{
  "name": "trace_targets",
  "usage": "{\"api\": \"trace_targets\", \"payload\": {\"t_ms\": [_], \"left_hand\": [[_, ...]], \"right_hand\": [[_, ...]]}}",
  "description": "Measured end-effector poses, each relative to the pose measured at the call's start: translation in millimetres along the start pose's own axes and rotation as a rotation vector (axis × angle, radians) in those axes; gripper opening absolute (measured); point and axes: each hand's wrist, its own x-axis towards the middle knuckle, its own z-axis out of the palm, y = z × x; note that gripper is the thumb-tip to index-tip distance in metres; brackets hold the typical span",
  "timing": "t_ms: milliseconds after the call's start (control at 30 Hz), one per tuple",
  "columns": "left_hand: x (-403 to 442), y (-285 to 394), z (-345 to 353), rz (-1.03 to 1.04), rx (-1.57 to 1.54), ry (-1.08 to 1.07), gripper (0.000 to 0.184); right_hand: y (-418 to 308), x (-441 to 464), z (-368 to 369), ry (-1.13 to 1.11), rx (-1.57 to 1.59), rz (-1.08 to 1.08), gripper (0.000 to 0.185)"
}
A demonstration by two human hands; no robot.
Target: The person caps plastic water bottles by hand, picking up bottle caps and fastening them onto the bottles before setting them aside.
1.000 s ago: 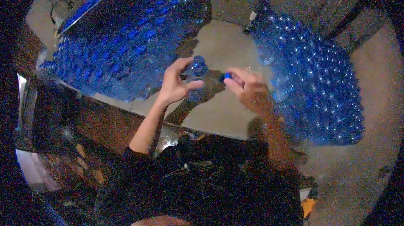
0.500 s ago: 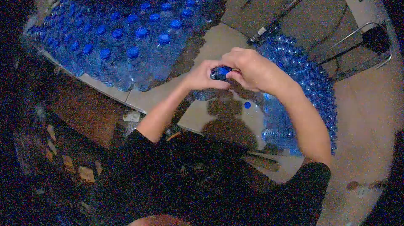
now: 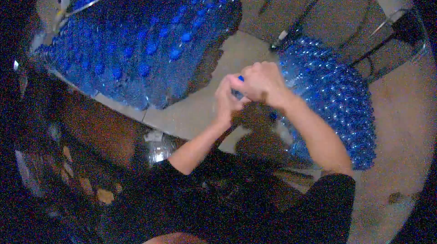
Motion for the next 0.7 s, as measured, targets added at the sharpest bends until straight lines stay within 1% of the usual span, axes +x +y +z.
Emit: {"api": "trace_targets", "payload": {"t_ms": [33, 67, 100, 133, 167, 233, 267, 333, 367, 400, 433, 467, 533, 567, 667, 700], "left_hand": [[4, -2, -6, 0.010, -0.067, -0.134, 0.060], [19, -7, -12, 0.100, -0.176, -0.210, 0.059], [40, -13, -17, 0.192, -0.286, -0.296, 0.057], [52, -21, -21, 0.164, -0.372, -0.501, 0.056], [64, -31, -24, 0.117, -0.443, -0.704, 0.055], [84, -51, -21, -0.223, -0.480, -1.310, 0.052], [74, -41, -21, -0.234, -0.572, -1.167, 0.048], [40, -7, -14, -0.115, -0.190, -0.650, 0.050], [32, 3, 11, -0.114, -0.221, -0.335, 0.051], [8, 12, 37, -0.130, -0.243, -0.019, 0.053], [-11, 14, 47, -0.145, -0.258, 0.303, 0.054], [-16, 9, 44, -0.140, -0.209, 0.162, 0.055], [-7, 0, 32, -0.106, -0.117, -0.096, 0.058], [-2, -2, 28, -0.093, -0.145, -0.198, 0.056], [14, -4, 13, -0.058, -0.214, -0.491, 0.052], [23, -6, 6, -0.038, -0.225, -0.590, 0.051]], "right_hand": [[7, -1, 4, 0.037, 0.028, -0.016, 0.061], [14, -2, 9, 0.076, 0.052, -0.024, 0.060], [19, -3, 13, 0.174, 0.157, -0.076, 0.058], [22, -3, 17, 0.272, 0.261, -0.127, 0.057], [23, -4, 21, 0.367, 0.363, -0.186, 0.055], [13, -9, 28, 0.249, 0.186, -0.066, 0.049], [12, -10, 26, 0.195, 0.097, -0.006, 0.047], [8, -18, 28, 0.263, 0.087, 0.147, 0.045], [4, -20, 31, 0.286, 0.095, 0.223, 0.044], [-2, -22, 32, 0.262, 0.089, 0.223, 0.045], [-6, -24, 25, 0.232, 0.082, 0.219, 0.047], [-4, -27, 18, 0.208, 0.053, 0.209, 0.049], [4, -36, 10, 0.107, -0.024, 0.158, 0.044], [8, -37, 7, 0.063, -0.061, 0.127, 0.041], [27, -40, 15, 0.362, 0.056, -0.171, 0.038], [35, -42, 12, 0.316, 0.016, -0.275, 0.037]]}}
